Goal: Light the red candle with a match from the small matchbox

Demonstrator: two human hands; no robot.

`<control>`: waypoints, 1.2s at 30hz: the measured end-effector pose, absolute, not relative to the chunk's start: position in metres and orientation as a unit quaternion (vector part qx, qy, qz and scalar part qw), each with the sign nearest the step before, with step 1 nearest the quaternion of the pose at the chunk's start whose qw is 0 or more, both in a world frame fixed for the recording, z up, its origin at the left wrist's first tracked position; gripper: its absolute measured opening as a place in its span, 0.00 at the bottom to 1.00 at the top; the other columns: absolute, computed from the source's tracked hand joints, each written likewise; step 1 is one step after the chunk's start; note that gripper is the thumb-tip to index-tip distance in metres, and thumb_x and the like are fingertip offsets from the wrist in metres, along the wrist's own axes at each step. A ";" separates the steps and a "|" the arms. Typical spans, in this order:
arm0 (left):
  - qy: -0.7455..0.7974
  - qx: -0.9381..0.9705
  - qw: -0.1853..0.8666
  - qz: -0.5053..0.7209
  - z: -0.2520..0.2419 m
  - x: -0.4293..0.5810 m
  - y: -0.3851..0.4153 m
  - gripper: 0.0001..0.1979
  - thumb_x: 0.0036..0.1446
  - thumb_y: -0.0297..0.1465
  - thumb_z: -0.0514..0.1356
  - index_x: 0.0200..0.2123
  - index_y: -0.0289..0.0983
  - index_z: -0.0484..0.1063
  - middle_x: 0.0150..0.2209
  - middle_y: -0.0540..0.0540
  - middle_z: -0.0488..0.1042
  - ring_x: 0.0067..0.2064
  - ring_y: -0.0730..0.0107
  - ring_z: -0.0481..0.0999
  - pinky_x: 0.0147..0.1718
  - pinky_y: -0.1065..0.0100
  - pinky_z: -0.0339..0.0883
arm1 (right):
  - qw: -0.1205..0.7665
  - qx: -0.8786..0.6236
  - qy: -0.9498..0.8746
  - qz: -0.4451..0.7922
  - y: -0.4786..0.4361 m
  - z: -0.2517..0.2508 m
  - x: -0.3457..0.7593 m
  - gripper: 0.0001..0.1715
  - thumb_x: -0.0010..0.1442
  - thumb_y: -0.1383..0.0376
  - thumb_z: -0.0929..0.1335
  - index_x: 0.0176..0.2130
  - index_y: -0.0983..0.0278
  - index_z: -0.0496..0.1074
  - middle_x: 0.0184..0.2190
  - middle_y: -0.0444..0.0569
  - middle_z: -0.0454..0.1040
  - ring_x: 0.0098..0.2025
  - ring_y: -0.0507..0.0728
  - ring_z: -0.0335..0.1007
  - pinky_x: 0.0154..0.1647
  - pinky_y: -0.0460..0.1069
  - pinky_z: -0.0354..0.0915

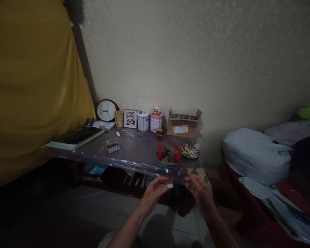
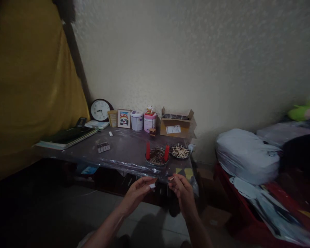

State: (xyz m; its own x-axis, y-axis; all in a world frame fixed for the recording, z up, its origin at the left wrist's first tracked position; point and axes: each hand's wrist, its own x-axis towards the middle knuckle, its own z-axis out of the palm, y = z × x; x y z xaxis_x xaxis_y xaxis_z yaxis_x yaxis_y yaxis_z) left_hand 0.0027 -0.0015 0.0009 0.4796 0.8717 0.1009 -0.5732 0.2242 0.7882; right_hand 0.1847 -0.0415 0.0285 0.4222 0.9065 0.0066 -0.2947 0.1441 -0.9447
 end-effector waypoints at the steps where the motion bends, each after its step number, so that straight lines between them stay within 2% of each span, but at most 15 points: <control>1: 0.183 0.401 0.762 0.475 0.001 0.002 -0.002 0.17 0.43 0.31 0.67 0.39 0.35 0.72 0.39 0.43 0.77 0.41 0.64 0.73 0.46 0.63 0.60 | 0.687 -0.488 -0.317 0.434 -0.043 0.030 0.184 0.17 0.44 0.55 0.74 0.31 0.63 0.73 0.29 0.46 0.75 0.27 0.53 0.70 0.31 0.49 0.69; 12: 0.189 0.408 0.763 0.465 0.002 0.001 -0.002 0.17 0.43 0.32 0.66 0.39 0.35 0.72 0.41 0.42 0.76 0.44 0.61 0.73 0.48 0.60 0.59 | 0.684 -0.478 -0.336 0.437 -0.045 0.030 0.180 0.14 0.45 0.56 0.73 0.30 0.63 0.74 0.26 0.44 0.73 0.26 0.51 0.68 0.31 0.47 0.67; 21: 0.161 0.396 0.773 0.469 0.002 0.002 -0.002 0.12 0.48 0.27 0.64 0.38 0.36 0.71 0.41 0.44 0.75 0.43 0.66 0.73 0.46 0.63 0.62 | 0.680 -0.483 -0.333 0.439 -0.047 0.035 0.176 0.14 0.42 0.58 0.75 0.29 0.63 0.74 0.27 0.44 0.74 0.25 0.50 0.66 0.28 0.46 0.65; 30: 0.161 0.376 0.777 0.478 0.000 0.004 0.000 0.09 0.49 0.28 0.63 0.36 0.35 0.71 0.36 0.46 0.75 0.39 0.69 0.74 0.43 0.66 0.63 | 0.647 -0.516 -0.405 0.389 -0.046 0.028 0.173 0.15 0.48 0.54 0.72 0.29 0.63 0.73 0.22 0.42 0.70 0.26 0.52 0.66 0.28 0.45 0.62; 36: 0.168 0.375 0.772 0.486 -0.001 0.004 0.001 0.08 0.49 0.28 0.63 0.34 0.35 0.71 0.35 0.47 0.76 0.38 0.69 0.74 0.42 0.67 0.63 | 0.612 -0.568 -0.467 0.290 -0.047 0.027 0.170 0.15 0.52 0.53 0.68 0.32 0.64 0.72 0.22 0.44 0.72 0.27 0.54 0.68 0.29 0.46 0.62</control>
State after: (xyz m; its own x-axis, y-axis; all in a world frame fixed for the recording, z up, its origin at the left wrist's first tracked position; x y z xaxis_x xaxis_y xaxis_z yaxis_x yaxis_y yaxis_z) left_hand 0.0044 0.0013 -0.0013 0.4719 0.8754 0.1052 -0.6242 0.2474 0.7410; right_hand 0.1705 -0.0468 0.0268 0.3950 0.8861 0.2425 0.1748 0.1866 -0.9668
